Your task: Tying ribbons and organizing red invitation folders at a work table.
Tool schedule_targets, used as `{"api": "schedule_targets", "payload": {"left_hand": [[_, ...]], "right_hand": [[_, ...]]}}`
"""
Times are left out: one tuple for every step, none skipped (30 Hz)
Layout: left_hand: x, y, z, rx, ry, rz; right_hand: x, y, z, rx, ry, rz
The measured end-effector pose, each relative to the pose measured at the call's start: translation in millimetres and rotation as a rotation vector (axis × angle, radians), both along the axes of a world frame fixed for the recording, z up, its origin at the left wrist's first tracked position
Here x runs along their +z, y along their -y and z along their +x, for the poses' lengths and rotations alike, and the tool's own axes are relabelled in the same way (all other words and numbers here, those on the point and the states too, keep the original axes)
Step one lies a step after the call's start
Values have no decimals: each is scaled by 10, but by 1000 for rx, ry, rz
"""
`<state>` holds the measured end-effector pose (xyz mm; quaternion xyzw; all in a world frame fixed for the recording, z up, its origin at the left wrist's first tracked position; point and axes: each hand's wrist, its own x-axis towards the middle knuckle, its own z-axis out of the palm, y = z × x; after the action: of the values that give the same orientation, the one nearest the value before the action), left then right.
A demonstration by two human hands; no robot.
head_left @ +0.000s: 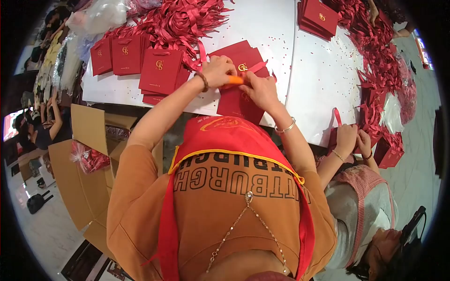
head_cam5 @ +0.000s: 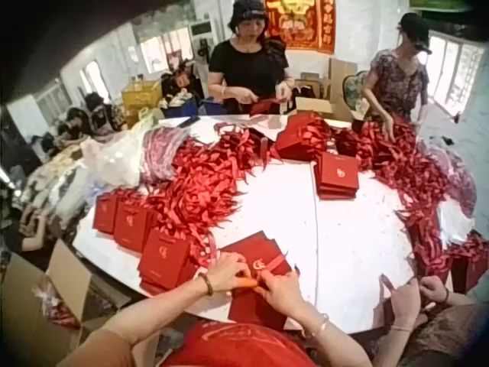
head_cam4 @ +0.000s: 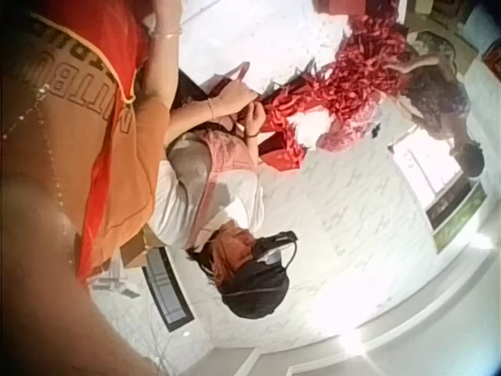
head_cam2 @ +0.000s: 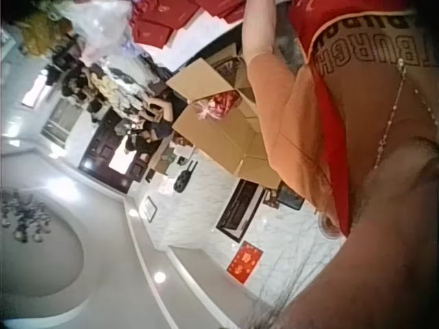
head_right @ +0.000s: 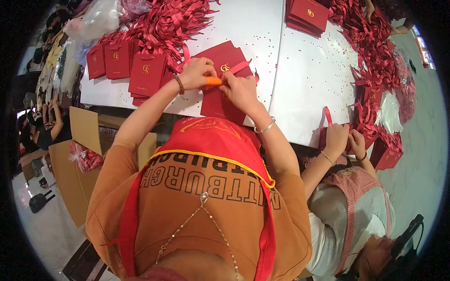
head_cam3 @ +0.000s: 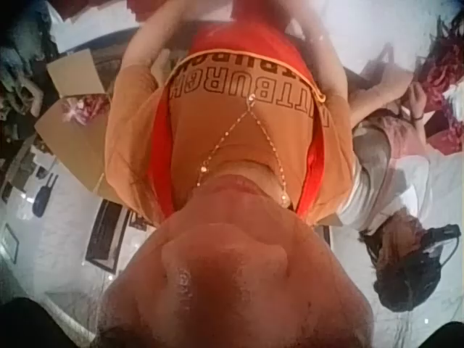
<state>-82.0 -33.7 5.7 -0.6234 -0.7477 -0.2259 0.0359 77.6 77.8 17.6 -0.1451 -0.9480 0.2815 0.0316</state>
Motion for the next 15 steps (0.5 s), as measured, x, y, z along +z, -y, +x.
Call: {"api": "schedule_targets", "payload": {"left_hand": [[50, -79, -107, -84, 302, -251], [74, -144, -180, -171, 603, -503], [66, -179, -191, -170, 602, -501], [52, -213, -175, -260, 582, -598], [30, -253, -164, -350, 559, -693], [-17, -319, -195, -309, 657, -870], [37, -345, -192, -316, 654, -872], [108, -370, -198, -337, 680, -927], [155, -389, -190, -357, 706, -982], [148, -402, -163, -361, 703, -984], [128, -426, -125, -330, 583, -944], [103, -432, -94, -299, 465, -902], [61, -408, -68, -303, 462, -904], [0, -366, -40, -231, 471, -762], [-66, -338, -16, -158, 478, -618]], "right_hand": [[3, 49, 24, 4, -1, 3], [-18, 88, 48, -4, -72, 50], [-45, 116, 59, -13, -142, 97], [-45, 142, 56, 12, -175, 121], [-31, 162, 59, 14, -175, 122], [-3, 184, 64, 26, -180, 141], [14, 184, 71, 29, -184, 159], [-2, 179, 83, 22, -184, 161], [-33, 176, 97, 12, -213, 162], [-54, 185, 107, 4, -243, 162], [-64, 184, 112, 0, -243, 162], [-74, 175, 112, -8, -235, 145], [-80, 162, 113, -18, -227, 128], [-79, 148, 111, -22, -227, 128], [-74, 133, 104, 17, -262, 75]]}}
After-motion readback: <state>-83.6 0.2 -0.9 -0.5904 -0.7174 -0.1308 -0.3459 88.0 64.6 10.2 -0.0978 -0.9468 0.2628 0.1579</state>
